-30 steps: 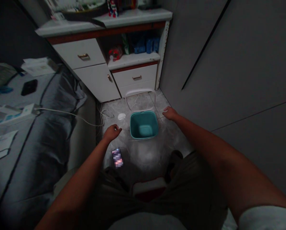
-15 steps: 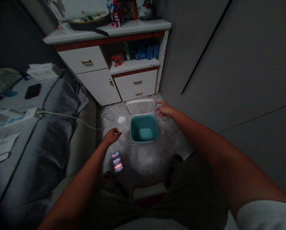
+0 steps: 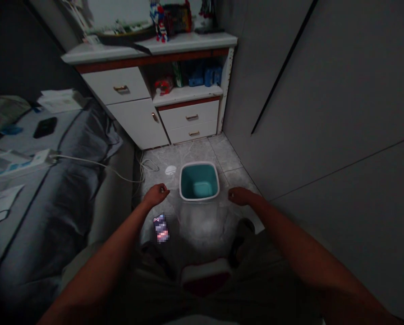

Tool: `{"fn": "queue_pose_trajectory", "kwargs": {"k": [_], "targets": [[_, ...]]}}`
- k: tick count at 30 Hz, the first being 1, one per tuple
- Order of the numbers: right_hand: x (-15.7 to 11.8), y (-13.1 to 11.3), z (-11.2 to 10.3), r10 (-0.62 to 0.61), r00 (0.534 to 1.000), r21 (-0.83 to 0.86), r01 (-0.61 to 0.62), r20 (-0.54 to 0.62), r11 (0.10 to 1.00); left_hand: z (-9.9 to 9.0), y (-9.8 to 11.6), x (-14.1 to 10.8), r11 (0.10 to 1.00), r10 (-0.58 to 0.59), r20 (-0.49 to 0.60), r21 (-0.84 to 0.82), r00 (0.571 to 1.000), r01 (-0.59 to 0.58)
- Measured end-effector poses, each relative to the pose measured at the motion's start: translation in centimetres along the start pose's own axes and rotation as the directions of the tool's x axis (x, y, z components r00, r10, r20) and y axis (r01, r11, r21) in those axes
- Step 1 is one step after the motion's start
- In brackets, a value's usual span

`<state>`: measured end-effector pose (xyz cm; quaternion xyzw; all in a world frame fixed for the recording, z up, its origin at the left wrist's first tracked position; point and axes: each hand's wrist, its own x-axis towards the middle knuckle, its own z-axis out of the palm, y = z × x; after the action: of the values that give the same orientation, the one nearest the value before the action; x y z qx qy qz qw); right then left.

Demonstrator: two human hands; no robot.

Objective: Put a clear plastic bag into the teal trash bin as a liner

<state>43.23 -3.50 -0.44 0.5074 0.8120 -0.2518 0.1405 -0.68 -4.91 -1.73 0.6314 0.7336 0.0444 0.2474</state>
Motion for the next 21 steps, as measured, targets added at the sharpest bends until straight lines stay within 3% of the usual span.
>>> {"fn": "queue_pose_trajectory", "kwargs": {"k": [8,12,15,18,21], "targets": [[0.6,0.7,-0.2,-0.016,0.999,0.052,0.018,-0.037,0.999,0.6,0.0,-0.8,0.992,0.127,-0.281,0.013,0.951,-0.129],[0.5,1.0,-1.0,-0.009,0.993,0.077,0.019,-0.119,0.997,0.5,0.0,-1.5,0.966,0.015,-0.211,-0.248,0.977,-0.069],[0.5,0.3,-1.4,-0.008,0.988,0.243,0.045,-0.151,0.969,0.3,0.4,-2.1,0.915,-0.034,-0.162,-0.402,0.986,-0.034],[0.8,-0.5,-2.3,0.061,0.987,0.558,0.032,-0.147,0.829,-1.8,1.7,-2.3,0.878,-0.017,-0.162,-0.474,0.987,-0.063],[0.8,-1.6,-5.6,0.129,0.986,0.821,0.017,-0.110,0.571,-7.1,4.4,-2.9,0.718,0.106,-0.082,-0.683,0.991,-0.133]]}}
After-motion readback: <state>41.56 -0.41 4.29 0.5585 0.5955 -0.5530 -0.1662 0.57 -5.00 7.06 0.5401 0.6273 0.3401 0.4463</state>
